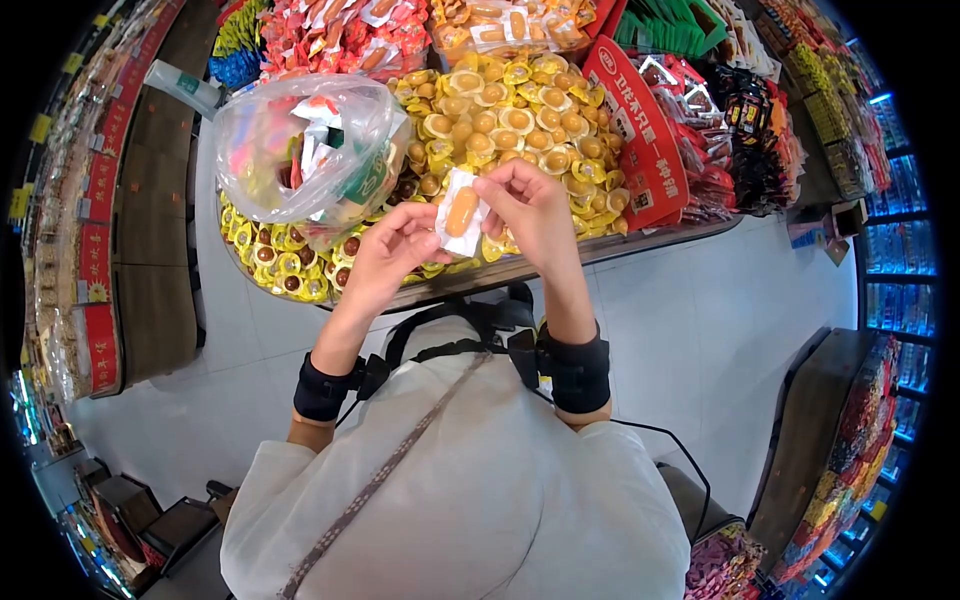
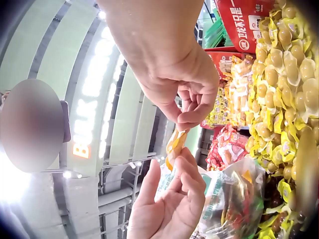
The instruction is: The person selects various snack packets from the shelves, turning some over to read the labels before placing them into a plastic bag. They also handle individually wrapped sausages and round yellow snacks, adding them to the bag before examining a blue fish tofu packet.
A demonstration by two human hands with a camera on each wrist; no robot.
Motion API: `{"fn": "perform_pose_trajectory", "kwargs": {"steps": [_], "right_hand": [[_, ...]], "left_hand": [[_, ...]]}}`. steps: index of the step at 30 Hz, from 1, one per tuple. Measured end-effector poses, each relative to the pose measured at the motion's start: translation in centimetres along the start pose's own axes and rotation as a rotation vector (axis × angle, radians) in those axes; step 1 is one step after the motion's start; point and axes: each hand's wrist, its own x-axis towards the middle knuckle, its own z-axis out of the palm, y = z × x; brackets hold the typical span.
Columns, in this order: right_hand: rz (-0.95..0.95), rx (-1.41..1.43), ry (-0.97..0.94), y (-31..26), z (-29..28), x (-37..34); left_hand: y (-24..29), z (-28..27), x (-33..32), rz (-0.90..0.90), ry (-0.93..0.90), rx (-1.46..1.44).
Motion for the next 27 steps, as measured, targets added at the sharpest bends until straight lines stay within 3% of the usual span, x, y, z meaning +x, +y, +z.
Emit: {"fn": "perform_pose_trajectory", "kwargs": {"steps": [6, 10, 12, 14, 15, 18, 21, 23, 26, 27], "right_hand": [[0.014, -0.008, -0.025, -0.5, 0.2, 0.0], [-0.028, 0.051, -0.174, -1.1, 1.1, -0.5], [-0.016, 0.106, -0.314, -0.8, 0.9, -0.6], [0.007, 0.090, -0.355, -0.2, 0.4, -0.5], [0.018, 0.082, -0.354, -0.1, 0.4, -0.6], [0.047, 0.068, -0.389, 0.7, 0.3, -0.6], [0.080, 0.038, -0.476, 1.7, 0.5, -0.8], [0.117, 0.002, -0.486, 2.4, 0.1, -0.7], [0.143, 0.002, -0.390, 2.2, -0.5, -0.7], [0.128, 0.000, -0.354, 2.6, -1.2, -0.5]], "left_hand": [[-0.1, 0.0, 0.0, -0.017, 0.019, -0.065], [-0.8, -0.1, -0.1, 0.026, 0.106, -0.071], [-0.4, -0.3, -0.7, 0.049, 0.168, 0.121], [0.8, 0.1, -1.3, 0.209, 0.142, 0.375], [0.5, 0.0, -1.7, 0.123, 0.146, 0.295], [-0.4, -0.6, -2.6, 0.201, 0.186, 0.337], [-0.7, -1.7, -3.4, 0.242, 0.224, 0.622], [-0.3, -2.3, -3.8, 0.285, 0.222, 0.770], [1.1, -3.6, -5.4, 0.373, 0.256, 0.707], [2.9, -4.1, -5.7, 0.486, 0.285, 0.801]]}}
